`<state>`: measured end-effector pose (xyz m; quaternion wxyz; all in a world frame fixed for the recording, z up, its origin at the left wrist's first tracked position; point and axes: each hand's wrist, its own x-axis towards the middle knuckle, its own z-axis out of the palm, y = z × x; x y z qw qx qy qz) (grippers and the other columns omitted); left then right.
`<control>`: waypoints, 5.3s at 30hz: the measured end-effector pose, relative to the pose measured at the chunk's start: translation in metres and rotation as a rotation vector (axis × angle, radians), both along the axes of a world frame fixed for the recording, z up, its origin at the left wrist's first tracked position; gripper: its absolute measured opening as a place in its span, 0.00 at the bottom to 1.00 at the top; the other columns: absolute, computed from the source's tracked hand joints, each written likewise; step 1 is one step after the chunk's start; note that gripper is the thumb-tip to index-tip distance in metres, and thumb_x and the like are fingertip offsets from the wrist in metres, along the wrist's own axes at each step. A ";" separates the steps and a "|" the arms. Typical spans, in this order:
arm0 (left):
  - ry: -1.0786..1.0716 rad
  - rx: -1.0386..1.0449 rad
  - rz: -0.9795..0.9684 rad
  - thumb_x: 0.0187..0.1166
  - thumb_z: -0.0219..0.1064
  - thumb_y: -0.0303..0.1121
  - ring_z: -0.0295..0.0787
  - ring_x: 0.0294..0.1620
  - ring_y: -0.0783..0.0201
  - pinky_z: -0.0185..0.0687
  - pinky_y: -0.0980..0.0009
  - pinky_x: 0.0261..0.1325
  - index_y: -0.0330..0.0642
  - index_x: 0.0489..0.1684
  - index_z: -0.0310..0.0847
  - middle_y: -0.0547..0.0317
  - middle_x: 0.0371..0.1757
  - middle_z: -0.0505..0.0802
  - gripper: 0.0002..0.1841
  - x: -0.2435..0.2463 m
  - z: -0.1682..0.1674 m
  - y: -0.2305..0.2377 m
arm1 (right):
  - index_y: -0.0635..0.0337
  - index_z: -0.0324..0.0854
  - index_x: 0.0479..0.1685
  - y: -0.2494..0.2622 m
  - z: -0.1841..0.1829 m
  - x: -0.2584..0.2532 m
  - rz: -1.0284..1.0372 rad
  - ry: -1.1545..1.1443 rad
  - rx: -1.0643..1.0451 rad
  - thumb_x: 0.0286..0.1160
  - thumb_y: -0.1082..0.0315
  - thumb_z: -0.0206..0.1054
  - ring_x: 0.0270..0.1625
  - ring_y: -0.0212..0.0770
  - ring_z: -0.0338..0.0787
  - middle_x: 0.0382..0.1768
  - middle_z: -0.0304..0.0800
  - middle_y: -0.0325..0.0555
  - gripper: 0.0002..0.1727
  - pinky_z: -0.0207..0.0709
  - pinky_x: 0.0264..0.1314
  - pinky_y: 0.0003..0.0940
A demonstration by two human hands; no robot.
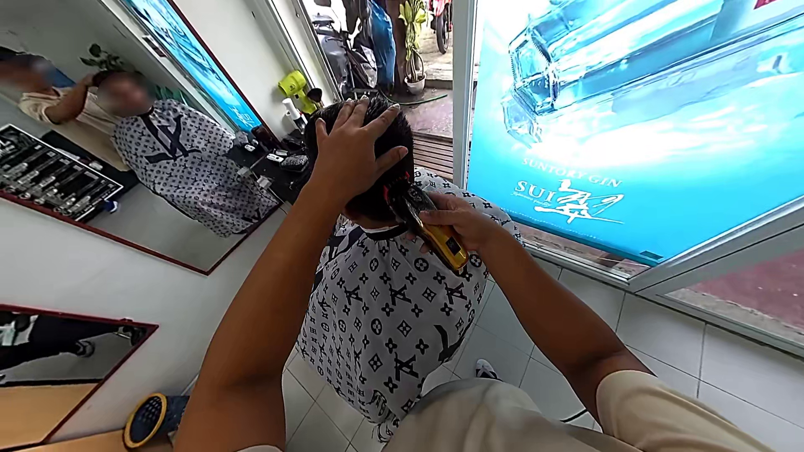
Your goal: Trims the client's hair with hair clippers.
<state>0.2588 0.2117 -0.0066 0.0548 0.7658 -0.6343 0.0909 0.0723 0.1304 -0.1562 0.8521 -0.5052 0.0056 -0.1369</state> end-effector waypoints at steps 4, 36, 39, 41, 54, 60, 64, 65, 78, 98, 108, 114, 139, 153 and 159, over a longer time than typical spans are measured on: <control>0.007 0.008 0.007 0.79 0.62 0.66 0.49 0.95 0.38 0.38 0.19 0.81 0.71 0.92 0.61 0.44 0.93 0.63 0.38 -0.003 0.002 0.000 | 0.57 0.71 0.69 0.003 0.002 -0.001 -0.053 -0.039 0.007 0.79 0.62 0.64 0.42 0.50 0.97 0.52 0.92 0.56 0.21 0.93 0.33 0.41; 0.016 0.095 -0.117 0.77 0.63 0.67 0.47 0.95 0.40 0.35 0.19 0.81 0.72 0.94 0.57 0.47 0.94 0.62 0.42 0.016 0.014 0.006 | 0.60 0.65 0.75 0.053 -0.013 0.014 -0.180 0.104 -0.030 0.75 0.73 0.67 0.48 0.48 0.94 0.52 0.88 0.53 0.28 0.91 0.50 0.46; 0.016 0.086 -0.117 0.75 0.65 0.68 0.48 0.95 0.39 0.35 0.18 0.81 0.72 0.93 0.58 0.48 0.94 0.62 0.42 0.017 0.013 0.005 | 0.57 0.65 0.74 0.050 0.005 0.016 -0.187 -0.022 0.006 0.75 0.71 0.68 0.51 0.49 0.94 0.54 0.89 0.52 0.28 0.92 0.49 0.48; 0.018 0.081 -0.113 0.74 0.66 0.68 0.49 0.95 0.39 0.35 0.18 0.81 0.72 0.93 0.59 0.48 0.94 0.63 0.43 0.016 0.013 0.005 | 0.55 0.65 0.75 0.051 0.006 0.017 -0.190 -0.067 0.020 0.74 0.69 0.69 0.52 0.50 0.94 0.55 0.88 0.53 0.29 0.92 0.49 0.48; 0.013 0.097 -0.091 0.76 0.64 0.67 0.49 0.95 0.41 0.36 0.19 0.81 0.73 0.93 0.57 0.51 0.93 0.64 0.41 0.011 0.013 0.003 | 0.54 0.71 0.72 0.045 0.002 0.009 -0.119 -0.059 0.116 0.76 0.62 0.67 0.53 0.50 0.94 0.56 0.90 0.54 0.25 0.92 0.49 0.47; 0.020 0.081 -0.090 0.79 0.63 0.66 0.51 0.95 0.43 0.37 0.21 0.83 0.73 0.92 0.60 0.52 0.93 0.65 0.38 0.012 0.013 0.005 | 0.59 0.72 0.68 0.043 0.001 0.009 -0.128 -0.004 0.086 0.77 0.65 0.64 0.53 0.50 0.95 0.53 0.92 0.54 0.21 0.92 0.52 0.46; 0.044 0.105 -0.080 0.79 0.65 0.63 0.48 0.96 0.44 0.35 0.20 0.83 0.73 0.93 0.59 0.52 0.94 0.63 0.38 0.009 0.016 0.006 | 0.56 0.73 0.68 0.039 0.009 0.011 -0.150 -0.050 0.068 0.77 0.61 0.64 0.54 0.48 0.95 0.60 0.90 0.52 0.22 0.93 0.49 0.44; 0.043 0.109 -0.080 0.79 0.65 0.63 0.47 0.96 0.44 0.34 0.20 0.83 0.73 0.93 0.59 0.53 0.94 0.63 0.39 0.009 0.017 0.006 | 0.56 0.72 0.68 0.040 0.004 0.010 -0.132 -0.026 0.072 0.77 0.62 0.63 0.55 0.49 0.94 0.59 0.90 0.52 0.22 0.93 0.50 0.45; 0.027 -0.147 -0.153 0.74 0.63 0.70 0.45 0.96 0.43 0.31 0.22 0.85 0.73 0.92 0.59 0.51 0.95 0.60 0.42 0.008 0.007 0.021 | 0.59 0.68 0.81 0.057 0.004 -0.011 -0.554 0.250 -0.895 0.66 0.51 0.75 0.58 0.41 0.90 0.61 0.88 0.50 0.41 0.87 0.57 0.40; 0.374 -0.373 -0.784 0.82 0.68 0.45 0.80 0.77 0.51 0.70 0.47 0.81 0.42 0.70 0.85 0.48 0.72 0.88 0.23 0.076 -0.012 0.104 | 0.54 0.63 0.80 0.197 -0.004 0.028 -0.881 0.348 -0.061 0.84 0.60 0.61 0.41 0.48 0.94 0.51 0.88 0.51 0.27 0.92 0.38 0.45; 0.124 0.180 -0.743 0.88 0.37 0.66 0.46 0.96 0.47 0.40 0.31 0.89 0.66 0.87 0.71 0.50 0.94 0.61 0.34 0.057 0.048 0.013 | 0.56 0.66 0.76 0.155 -0.014 0.064 -0.732 0.301 0.017 0.83 0.66 0.65 0.47 0.49 0.93 0.53 0.86 0.53 0.25 0.91 0.45 0.46; 0.022 0.235 -0.597 0.85 0.47 0.69 0.43 0.96 0.38 0.41 0.27 0.86 0.67 0.93 0.58 0.42 0.95 0.56 0.37 0.060 0.027 -0.001 | 0.57 0.64 0.77 0.152 -0.018 0.069 -0.717 0.239 0.013 0.80 0.70 0.66 0.48 0.50 0.94 0.54 0.86 0.54 0.27 0.92 0.44 0.45; 0.026 0.140 -0.653 0.80 0.60 0.65 0.50 0.94 0.39 0.46 0.27 0.84 0.68 0.92 0.61 0.41 0.93 0.60 0.38 0.069 0.016 -0.003 | 0.56 0.68 0.71 0.139 -0.017 0.065 -0.669 0.081 0.002 0.76 0.68 0.64 0.47 0.47 0.96 0.50 0.92 0.50 0.23 0.93 0.40 0.42; 0.009 0.129 -0.667 0.84 0.55 0.64 0.51 0.94 0.39 0.47 0.27 0.82 0.67 0.92 0.61 0.41 0.93 0.61 0.35 0.066 0.015 -0.006 | 0.58 0.72 0.67 0.124 -0.011 0.051 -0.590 -0.023 -0.008 0.82 0.65 0.59 0.48 0.49 0.97 0.56 0.91 0.55 0.17 0.94 0.39 0.40; 0.000 0.144 -0.654 0.80 0.60 0.65 0.51 0.94 0.39 0.48 0.27 0.83 0.69 0.92 0.61 0.42 0.93 0.61 0.38 0.064 0.015 -0.007 | 0.57 0.73 0.65 0.124 -0.006 0.052 -0.629 -0.083 -0.016 0.80 0.61 0.64 0.47 0.48 0.97 0.55 0.92 0.54 0.18 0.93 0.37 0.40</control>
